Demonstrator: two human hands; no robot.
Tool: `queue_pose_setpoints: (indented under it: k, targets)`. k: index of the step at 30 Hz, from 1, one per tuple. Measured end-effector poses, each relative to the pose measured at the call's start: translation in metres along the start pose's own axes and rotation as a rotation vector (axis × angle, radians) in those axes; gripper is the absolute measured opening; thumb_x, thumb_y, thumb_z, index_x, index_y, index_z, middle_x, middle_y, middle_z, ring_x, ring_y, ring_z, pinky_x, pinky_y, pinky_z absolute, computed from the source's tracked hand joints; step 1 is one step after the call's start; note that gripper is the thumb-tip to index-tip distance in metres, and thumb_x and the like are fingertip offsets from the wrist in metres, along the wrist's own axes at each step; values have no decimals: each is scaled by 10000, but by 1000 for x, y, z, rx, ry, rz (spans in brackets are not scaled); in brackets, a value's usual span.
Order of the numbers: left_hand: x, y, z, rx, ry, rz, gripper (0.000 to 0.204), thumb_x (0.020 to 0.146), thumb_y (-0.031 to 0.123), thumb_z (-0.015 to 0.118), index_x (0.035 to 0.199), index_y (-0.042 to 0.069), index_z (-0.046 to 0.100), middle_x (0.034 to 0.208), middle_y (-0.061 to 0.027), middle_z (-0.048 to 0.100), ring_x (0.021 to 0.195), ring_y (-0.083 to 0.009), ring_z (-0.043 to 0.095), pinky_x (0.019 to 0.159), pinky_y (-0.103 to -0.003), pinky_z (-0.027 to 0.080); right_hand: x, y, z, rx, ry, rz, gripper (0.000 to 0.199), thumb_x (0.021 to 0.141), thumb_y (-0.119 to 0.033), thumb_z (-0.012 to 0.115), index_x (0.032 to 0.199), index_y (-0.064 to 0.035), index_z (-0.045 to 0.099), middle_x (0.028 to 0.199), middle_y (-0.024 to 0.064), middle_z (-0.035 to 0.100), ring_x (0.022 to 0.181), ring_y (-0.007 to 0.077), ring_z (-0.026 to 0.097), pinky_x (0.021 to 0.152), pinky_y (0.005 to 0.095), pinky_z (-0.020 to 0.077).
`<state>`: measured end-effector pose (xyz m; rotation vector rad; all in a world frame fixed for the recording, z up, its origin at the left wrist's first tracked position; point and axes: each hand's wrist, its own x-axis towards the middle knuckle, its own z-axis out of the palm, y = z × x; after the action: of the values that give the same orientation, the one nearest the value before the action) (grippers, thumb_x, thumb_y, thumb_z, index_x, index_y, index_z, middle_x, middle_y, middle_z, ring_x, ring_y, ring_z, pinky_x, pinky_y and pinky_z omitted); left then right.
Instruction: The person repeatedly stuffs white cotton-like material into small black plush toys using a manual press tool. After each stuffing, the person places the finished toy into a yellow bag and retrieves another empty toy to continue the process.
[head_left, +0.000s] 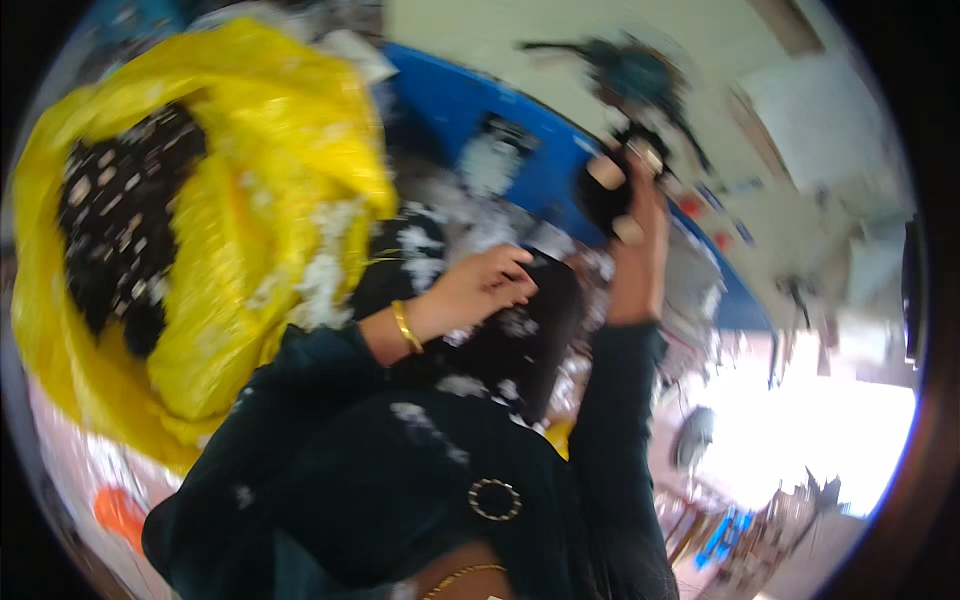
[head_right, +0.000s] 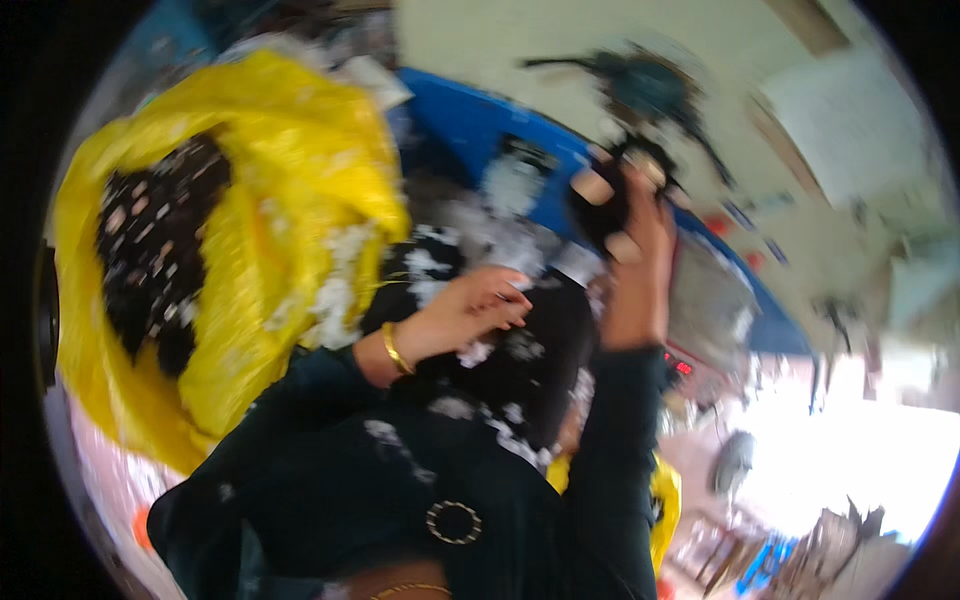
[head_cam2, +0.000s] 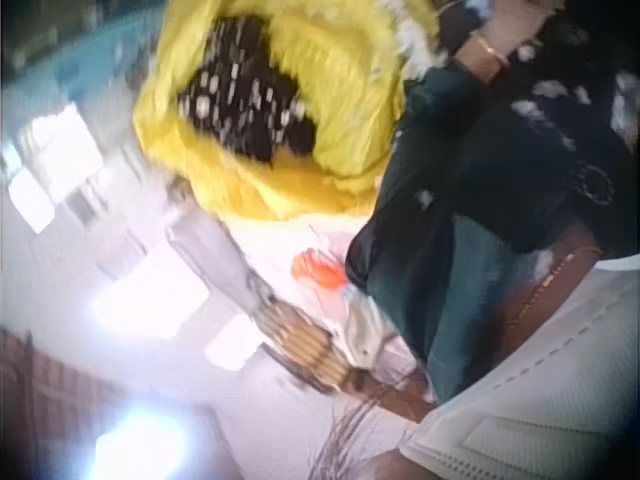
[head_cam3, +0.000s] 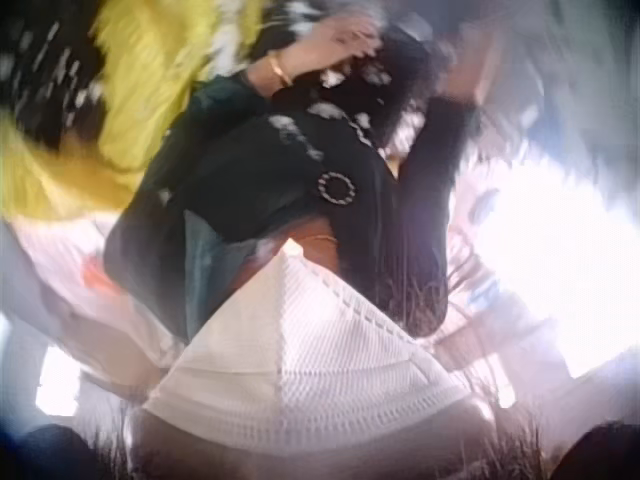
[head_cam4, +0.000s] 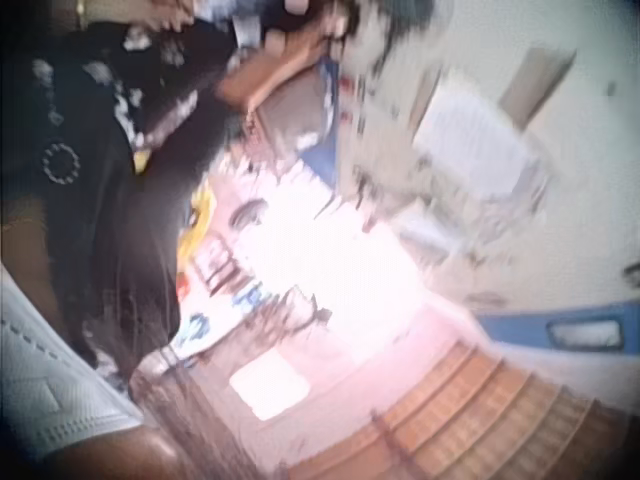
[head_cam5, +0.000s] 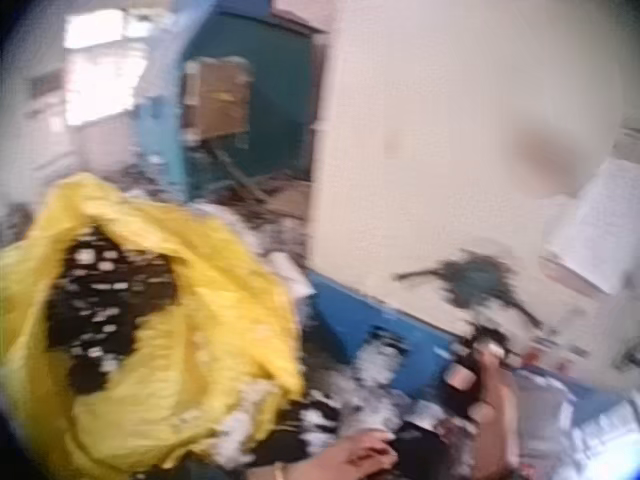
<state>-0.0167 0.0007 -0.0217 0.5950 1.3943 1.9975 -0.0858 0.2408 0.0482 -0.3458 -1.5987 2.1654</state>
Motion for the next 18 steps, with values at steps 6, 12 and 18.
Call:
queue_pose_setpoints:
  k: [6,12,18]
  targets:
    - [-44,10,-60,148,335,137,216,915,65,596,1118,25,534,901,-69,631,811,-127,623,719,-257,516,-45,-4,-43,-49,-110,250,478,937,-325,574,1281,2,511,1143,130,622,965,192,610,817,300,508]
    - [-177,40,-214,1031,1471,128,316,761,76,717,1062,72,620,1049,-90,622,982,-215,587,812,-311,484,-122,-23,-152,-1198,-54,-77,526,882,-267,652,1280,36,489,1158,168,602,969,263,611,835,367,498]
    - [-360,69,-300,1375,1799,-1206,542,729,311,685,1189,76,519,1308,-178,449,1195,-379,441,932,-478,438,-244,-44,-343,-1818,-184,954,530,834,-231,698,1257,19,498,1065,195,646,934,270,633,801,370,496]
